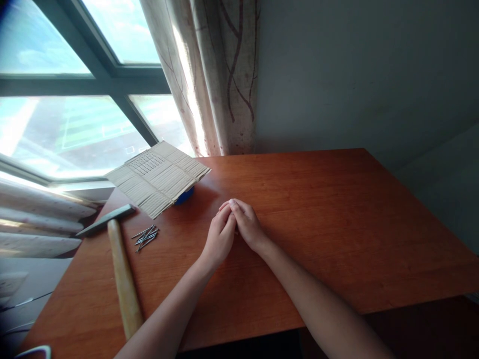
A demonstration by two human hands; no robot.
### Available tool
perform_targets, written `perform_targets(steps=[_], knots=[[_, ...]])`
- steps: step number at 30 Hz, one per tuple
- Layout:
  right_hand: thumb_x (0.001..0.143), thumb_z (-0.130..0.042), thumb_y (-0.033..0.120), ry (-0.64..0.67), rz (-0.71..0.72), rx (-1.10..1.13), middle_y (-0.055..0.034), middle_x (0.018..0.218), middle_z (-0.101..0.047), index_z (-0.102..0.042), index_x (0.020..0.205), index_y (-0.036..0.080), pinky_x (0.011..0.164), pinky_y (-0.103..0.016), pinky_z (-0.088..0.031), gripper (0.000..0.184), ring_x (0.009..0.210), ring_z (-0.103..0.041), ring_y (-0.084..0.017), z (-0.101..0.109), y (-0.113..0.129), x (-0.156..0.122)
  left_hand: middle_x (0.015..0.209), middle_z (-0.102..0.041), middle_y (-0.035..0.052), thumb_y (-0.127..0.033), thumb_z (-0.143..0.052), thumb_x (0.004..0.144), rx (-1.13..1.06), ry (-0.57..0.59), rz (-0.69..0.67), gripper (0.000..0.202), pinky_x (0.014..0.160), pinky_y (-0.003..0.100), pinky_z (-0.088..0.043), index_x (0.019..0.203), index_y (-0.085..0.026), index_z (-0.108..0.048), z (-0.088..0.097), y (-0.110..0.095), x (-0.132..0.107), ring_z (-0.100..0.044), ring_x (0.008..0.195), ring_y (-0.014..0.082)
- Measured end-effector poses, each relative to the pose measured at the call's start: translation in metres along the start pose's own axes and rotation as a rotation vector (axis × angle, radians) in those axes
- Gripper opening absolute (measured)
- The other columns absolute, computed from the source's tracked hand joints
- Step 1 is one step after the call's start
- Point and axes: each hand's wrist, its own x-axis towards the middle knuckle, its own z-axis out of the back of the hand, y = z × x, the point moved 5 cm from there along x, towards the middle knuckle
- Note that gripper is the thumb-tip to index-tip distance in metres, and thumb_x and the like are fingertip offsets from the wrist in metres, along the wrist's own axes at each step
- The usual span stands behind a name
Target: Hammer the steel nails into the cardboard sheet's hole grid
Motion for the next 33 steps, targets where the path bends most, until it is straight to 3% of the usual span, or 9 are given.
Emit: perform_targets(steps=[9,23,33], knots=[[0.096,-0.048,0.055,-0.005,-0.007,0.006,-0.0031,0.078,-0.069,-0.069,0.089,0.020,0.059,-0.028,-0.047,0.041,0.066,-0.060,-0.017,-0.0009,0.0016,-0.0005,0.089,-0.065,0.0042,-0.022,-0.043,0.096,-0.020,0.009,0.021,0.022,0.074,0.027,-0.046,0.080,-0.018,-0.057,-0.0009,0.0050,-0.0003,-0.060,0.082,0.0168],[0.096,-0.048,0.052,0.001,-0.003,0.013,-0.0028,0.076,-0.068,-0.069,0.087,0.020,0.064,-0.028,-0.050,0.039,0.066,-0.059,-0.016,-0.0006,0.0034,0.0003,0.088,-0.064,0.0041,-0.022,-0.042,0.096,-0.009,0.005,0.010,0.021,0.074,0.027,-0.046,0.081,-0.018,-0.056,-0.0008,0.0036,0.0000,-0.059,0.080,0.0163],[0.096,-0.048,0.050,0.020,-0.005,0.015,-0.0020,0.075,-0.067,-0.068,0.086,0.020,0.066,-0.029,-0.050,0.037,0.064,-0.057,-0.015,0.0000,0.0024,0.0006,0.073,-0.057,0.0007,-0.020,-0.042,0.095,0.010,0.003,0.010,0.022,0.075,0.027,-0.045,0.076,-0.018,-0.053,-0.0008,0.0022,-0.0009,-0.059,0.081,0.0169]])
